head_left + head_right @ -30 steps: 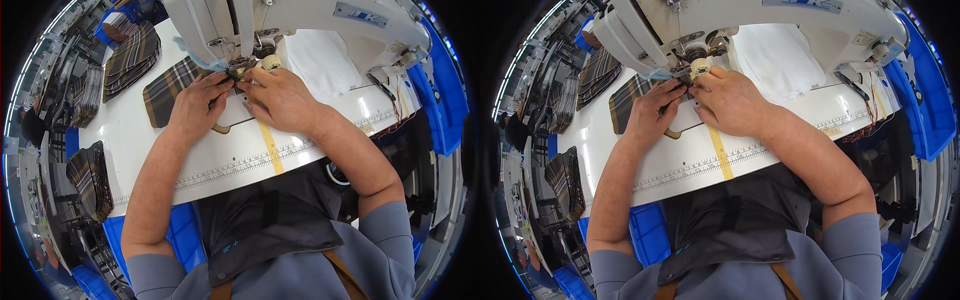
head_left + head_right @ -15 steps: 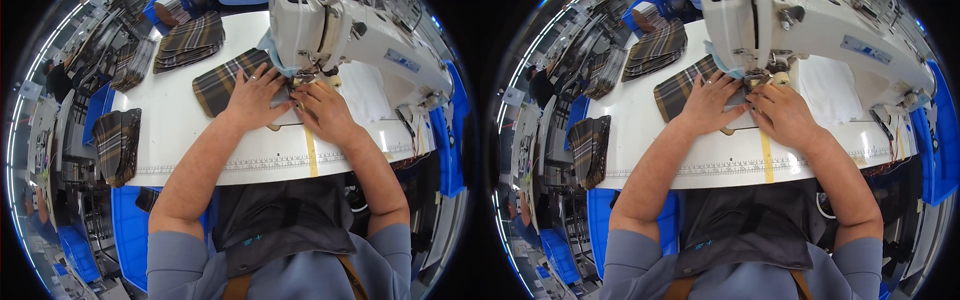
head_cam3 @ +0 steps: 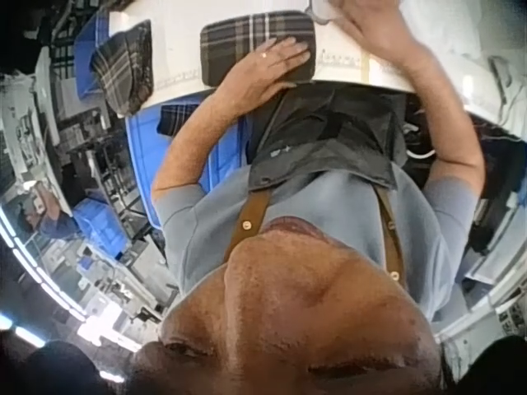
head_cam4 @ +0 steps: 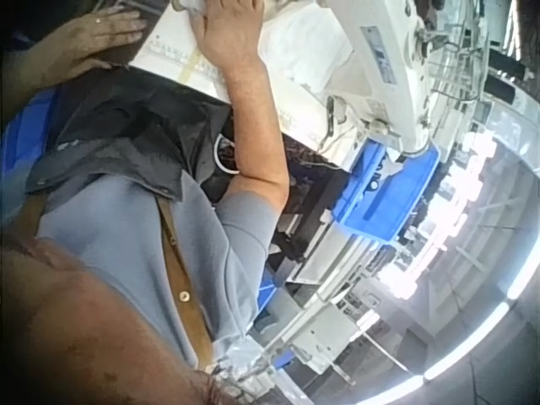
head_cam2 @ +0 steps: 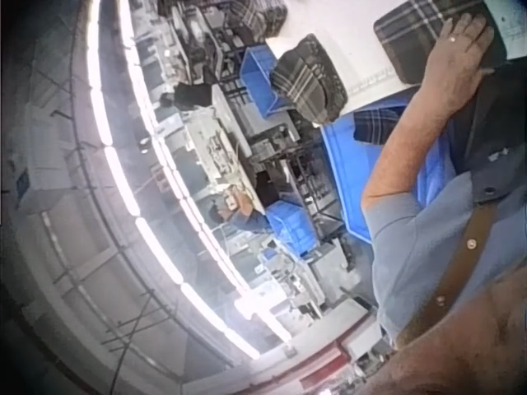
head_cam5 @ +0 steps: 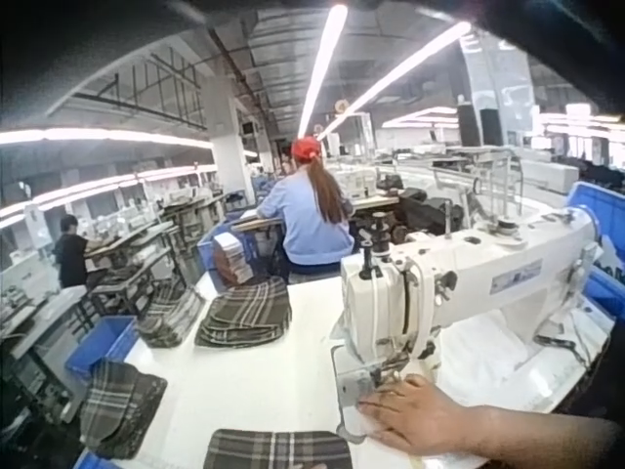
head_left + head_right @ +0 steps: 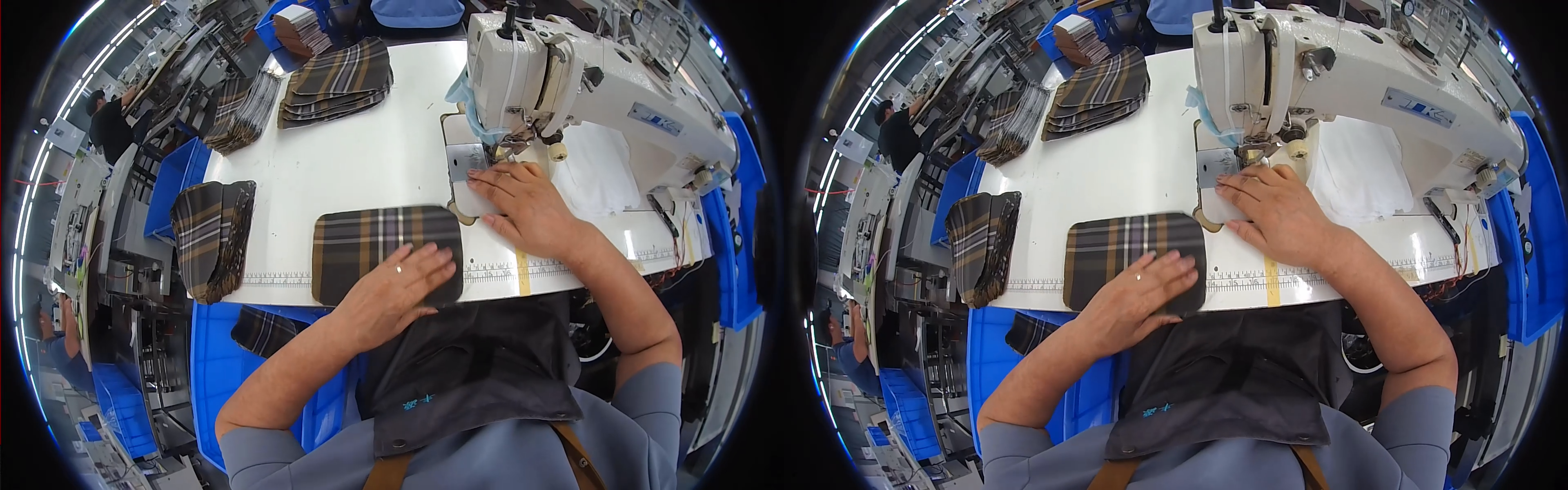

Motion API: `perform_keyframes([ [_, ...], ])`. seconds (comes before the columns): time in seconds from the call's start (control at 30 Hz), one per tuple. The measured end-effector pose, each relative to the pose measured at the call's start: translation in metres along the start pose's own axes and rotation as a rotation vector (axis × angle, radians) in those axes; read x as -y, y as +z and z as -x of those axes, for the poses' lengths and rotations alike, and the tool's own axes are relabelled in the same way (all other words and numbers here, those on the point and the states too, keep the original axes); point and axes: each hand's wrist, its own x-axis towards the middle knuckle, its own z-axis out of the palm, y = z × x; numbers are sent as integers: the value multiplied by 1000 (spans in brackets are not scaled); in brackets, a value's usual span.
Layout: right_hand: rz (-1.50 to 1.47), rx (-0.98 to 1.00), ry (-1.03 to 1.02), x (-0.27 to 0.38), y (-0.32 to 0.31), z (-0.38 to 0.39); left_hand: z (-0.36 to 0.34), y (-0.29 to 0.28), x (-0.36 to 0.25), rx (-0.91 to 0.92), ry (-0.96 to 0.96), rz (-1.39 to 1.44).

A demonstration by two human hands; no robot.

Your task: Sewing and inspecting plaid fabric panels at a workshop sewing station.

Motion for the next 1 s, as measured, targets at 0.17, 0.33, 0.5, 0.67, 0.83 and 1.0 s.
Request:
perform_keyframes([
  [0.17,-152,-31,-16,28,0,-18,2,-40,31,-294,19,-72],
  [0.33,-531,-225,121,53,8,-62,-56,-129,119,-750,72,-552],
  [0.5,-734,-371,326,38,42,-129,-122,-127,216,-621,45,-576],
  [0.67,-761,-546,544,-14,75,-206,-141,-81,249,-467,-357,67],
  [0.83,-673,-569,860,-44,98,-271,-117,-98,288,-829,-883,-185],
  [1.0,-504,-362,965,-50,108,-310,-97,-91,356,-770,-1104,111],
])
